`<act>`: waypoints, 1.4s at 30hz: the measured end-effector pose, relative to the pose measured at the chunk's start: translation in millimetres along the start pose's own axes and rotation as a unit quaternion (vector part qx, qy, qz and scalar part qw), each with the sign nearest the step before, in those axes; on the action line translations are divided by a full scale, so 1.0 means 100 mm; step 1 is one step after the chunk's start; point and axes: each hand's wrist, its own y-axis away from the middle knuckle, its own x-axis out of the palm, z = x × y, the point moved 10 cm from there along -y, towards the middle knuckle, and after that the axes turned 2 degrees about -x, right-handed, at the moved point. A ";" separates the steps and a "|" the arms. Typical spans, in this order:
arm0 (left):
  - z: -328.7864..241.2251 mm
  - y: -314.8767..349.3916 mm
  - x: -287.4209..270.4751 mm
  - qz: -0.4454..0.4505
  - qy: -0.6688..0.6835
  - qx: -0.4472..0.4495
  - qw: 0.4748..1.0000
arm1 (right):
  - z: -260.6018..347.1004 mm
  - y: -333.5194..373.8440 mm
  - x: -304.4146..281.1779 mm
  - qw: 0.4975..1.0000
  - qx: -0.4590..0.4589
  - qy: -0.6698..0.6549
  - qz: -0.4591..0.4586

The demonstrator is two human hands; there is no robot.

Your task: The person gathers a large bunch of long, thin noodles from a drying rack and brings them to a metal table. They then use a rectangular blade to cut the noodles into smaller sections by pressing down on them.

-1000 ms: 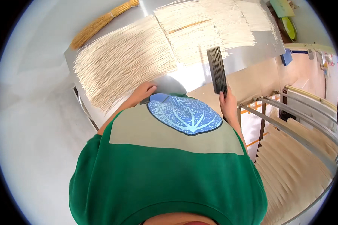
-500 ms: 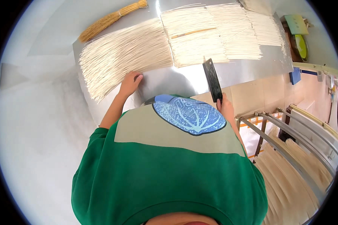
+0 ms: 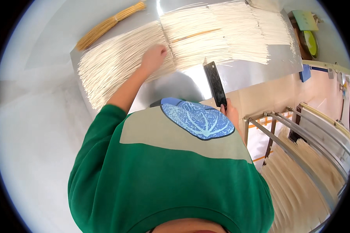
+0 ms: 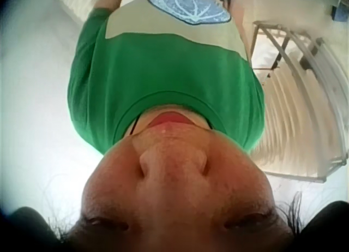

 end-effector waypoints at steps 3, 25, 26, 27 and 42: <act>-0.29 -0.48 0.17 -0.040 -0.015 0.065 0.997 | -0.02 0.16 -0.02 1.000 0.024 -0.002 -0.014; -0.31 -1.01 0.77 0.065 -0.055 -0.005 0.996 | 0.03 0.42 0.08 0.989 0.133 -0.032 -0.053; -0.32 -0.99 0.72 0.045 -0.053 0.004 0.998 | 0.00 0.42 0.11 0.988 0.142 -0.029 -0.046; -0.29 -0.97 0.71 0.042 -0.053 0.000 0.998 | -0.02 0.41 0.13 0.988 0.150 -0.025 -0.038; 1.58 0.48 -0.88 -0.091 -0.151 -0.073 0.982 | 0.18 0.31 0.15 0.994 0.088 -0.003 -0.060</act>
